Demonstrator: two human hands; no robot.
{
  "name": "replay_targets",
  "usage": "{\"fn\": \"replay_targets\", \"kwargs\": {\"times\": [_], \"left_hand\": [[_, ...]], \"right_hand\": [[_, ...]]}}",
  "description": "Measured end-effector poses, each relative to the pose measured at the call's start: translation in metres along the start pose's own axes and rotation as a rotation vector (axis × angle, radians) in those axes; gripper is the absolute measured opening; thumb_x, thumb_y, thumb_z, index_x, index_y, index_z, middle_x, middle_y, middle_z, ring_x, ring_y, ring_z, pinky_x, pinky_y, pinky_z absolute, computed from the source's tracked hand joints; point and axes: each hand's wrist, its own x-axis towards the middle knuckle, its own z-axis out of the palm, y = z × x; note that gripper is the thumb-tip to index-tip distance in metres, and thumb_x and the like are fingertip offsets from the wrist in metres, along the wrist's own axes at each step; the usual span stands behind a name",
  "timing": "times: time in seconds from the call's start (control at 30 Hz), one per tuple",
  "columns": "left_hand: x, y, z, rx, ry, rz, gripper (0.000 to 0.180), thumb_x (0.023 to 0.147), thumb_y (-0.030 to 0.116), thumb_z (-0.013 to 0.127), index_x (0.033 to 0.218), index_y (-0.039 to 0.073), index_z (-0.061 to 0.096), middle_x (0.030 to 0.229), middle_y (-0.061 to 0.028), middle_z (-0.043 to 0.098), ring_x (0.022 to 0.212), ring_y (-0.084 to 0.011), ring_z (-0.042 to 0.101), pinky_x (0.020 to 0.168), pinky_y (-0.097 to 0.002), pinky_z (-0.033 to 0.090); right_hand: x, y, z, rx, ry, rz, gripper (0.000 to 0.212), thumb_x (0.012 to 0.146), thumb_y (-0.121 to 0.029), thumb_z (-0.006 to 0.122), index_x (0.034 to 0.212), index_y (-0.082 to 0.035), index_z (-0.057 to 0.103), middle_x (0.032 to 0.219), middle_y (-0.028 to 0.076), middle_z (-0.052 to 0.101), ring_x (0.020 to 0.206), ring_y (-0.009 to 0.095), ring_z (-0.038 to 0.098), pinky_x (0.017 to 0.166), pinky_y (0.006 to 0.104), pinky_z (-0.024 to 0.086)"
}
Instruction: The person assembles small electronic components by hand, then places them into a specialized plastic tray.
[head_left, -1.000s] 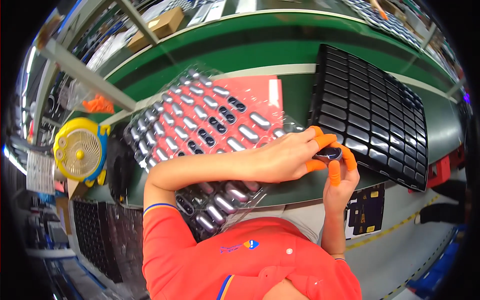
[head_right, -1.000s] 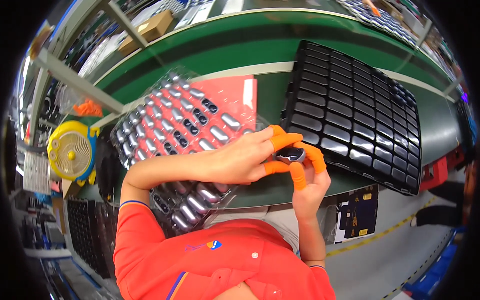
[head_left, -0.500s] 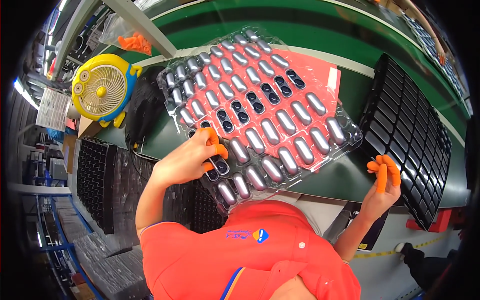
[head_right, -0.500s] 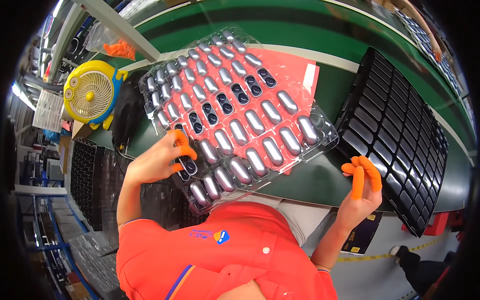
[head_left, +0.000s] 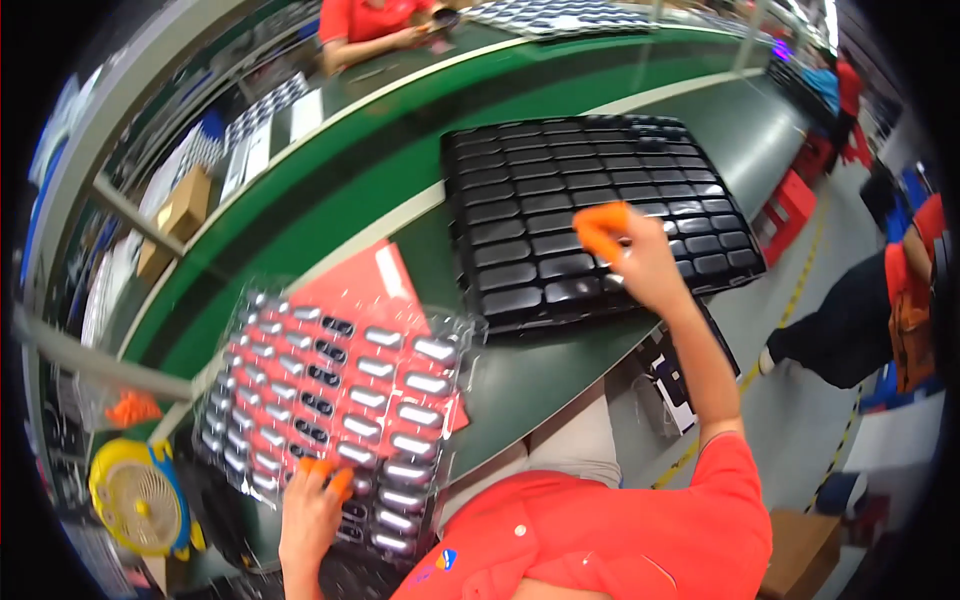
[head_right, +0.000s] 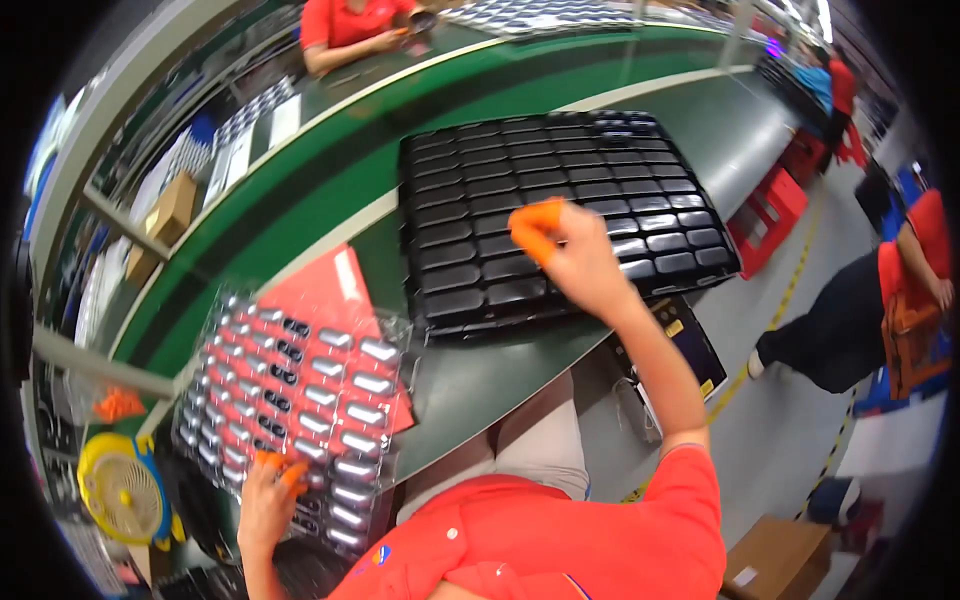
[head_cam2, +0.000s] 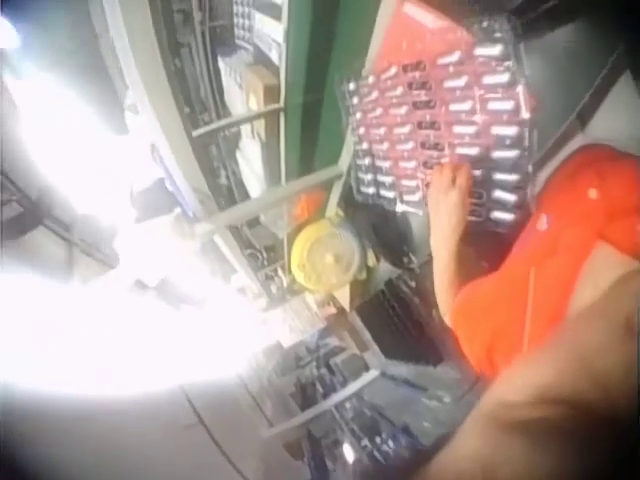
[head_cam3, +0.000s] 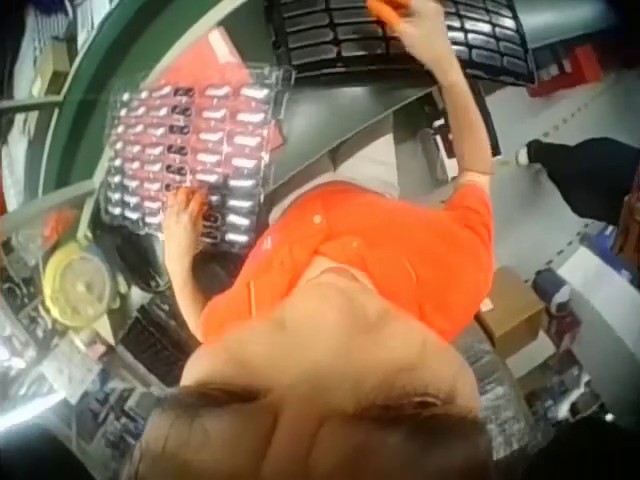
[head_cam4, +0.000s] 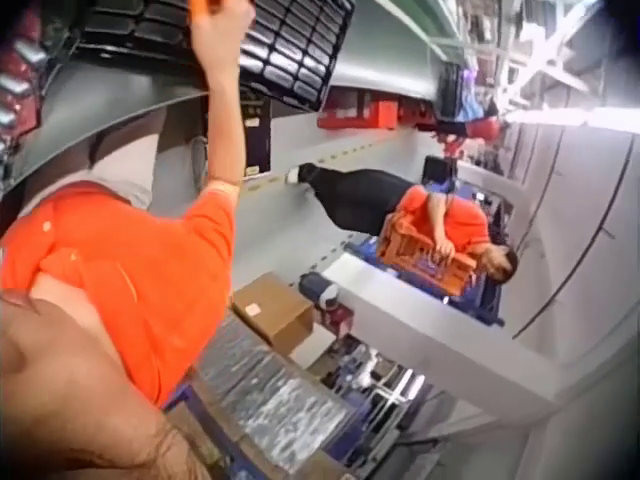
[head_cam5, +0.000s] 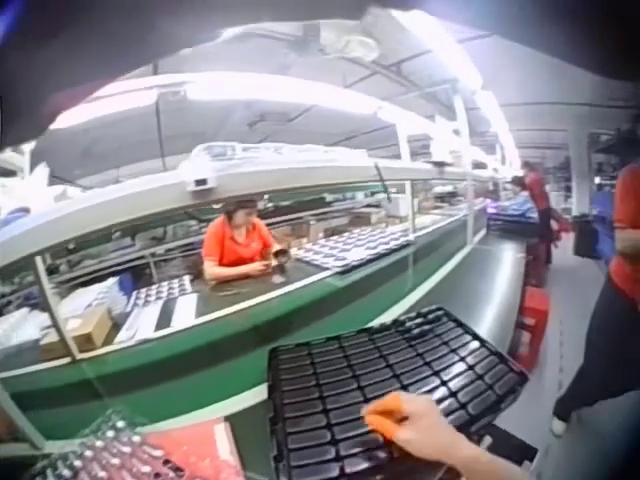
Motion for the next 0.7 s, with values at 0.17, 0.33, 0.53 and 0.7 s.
{"fn": "replay_targets", "kwargs": {"times": [0.17, 0.33, 0.53, 0.7], "left_hand": [[0.02, -0.001, -0.033, -0.393, 0.038, -0.092, 0.036, 0.06, -0.002, 0.07, 0.095, 0.004, 0.062, 0.088, -0.009, 0.058, 0.084, -0.0255, 0.056, 0.069, -0.0335, 0.046], [0.053, -0.003, -0.039, -0.68, 0.012, 0.0, 0.042, 0.059, -0.001, 0.07, 0.1, 0.002, 0.061, 0.09, -0.0088, 0.061, 0.084, -0.0211, 0.057, 0.072, -0.0311, 0.045], [0.135, 0.012, -0.025, -0.921, -0.056, 0.202, 0.044, 0.063, -0.003, 0.066, 0.106, -0.001, 0.058, 0.097, -0.0108, 0.062, 0.087, -0.0208, 0.061, 0.081, -0.0326, 0.048], [0.197, 0.053, -0.011, -1.521, -0.236, 0.124, 0.038, 0.075, -0.001, 0.063, 0.112, 0.0, 0.054, 0.101, -0.013, 0.062, 0.094, -0.0215, 0.061, 0.08, -0.0323, 0.051]], "right_hand": [[0.089, 0.144, -0.099, -0.666, 0.377, -0.066, 0.02, 0.073, -0.003, 0.065, 0.093, 0.0, 0.063, 0.089, 0.016, 0.063, 0.076, 0.027, 0.062, 0.071, 0.0338, 0.049], [0.103, 0.182, -0.104, -0.908, 0.217, -0.033, 0.02, 0.069, -0.002, 0.068, 0.089, -0.001, 0.062, 0.09, 0.017, 0.063, 0.076, 0.032, 0.06, 0.07, 0.0373, 0.049], [0.072, 0.093, -0.061, -0.294, 0.083, 0.064, 0.021, 0.07, -0.005, 0.071, 0.086, -0.001, 0.059, 0.077, 0.007, 0.056, 0.064, 0.018, 0.055, 0.06, 0.0269, 0.045], [0.012, -0.013, -0.022, 0.423, 0.035, 0.163, 0.022, 0.077, -0.005, 0.068, 0.095, 0.001, 0.056, 0.08, 0.006, 0.055, 0.064, 0.012, 0.053, 0.057, 0.0203, 0.043]]}}
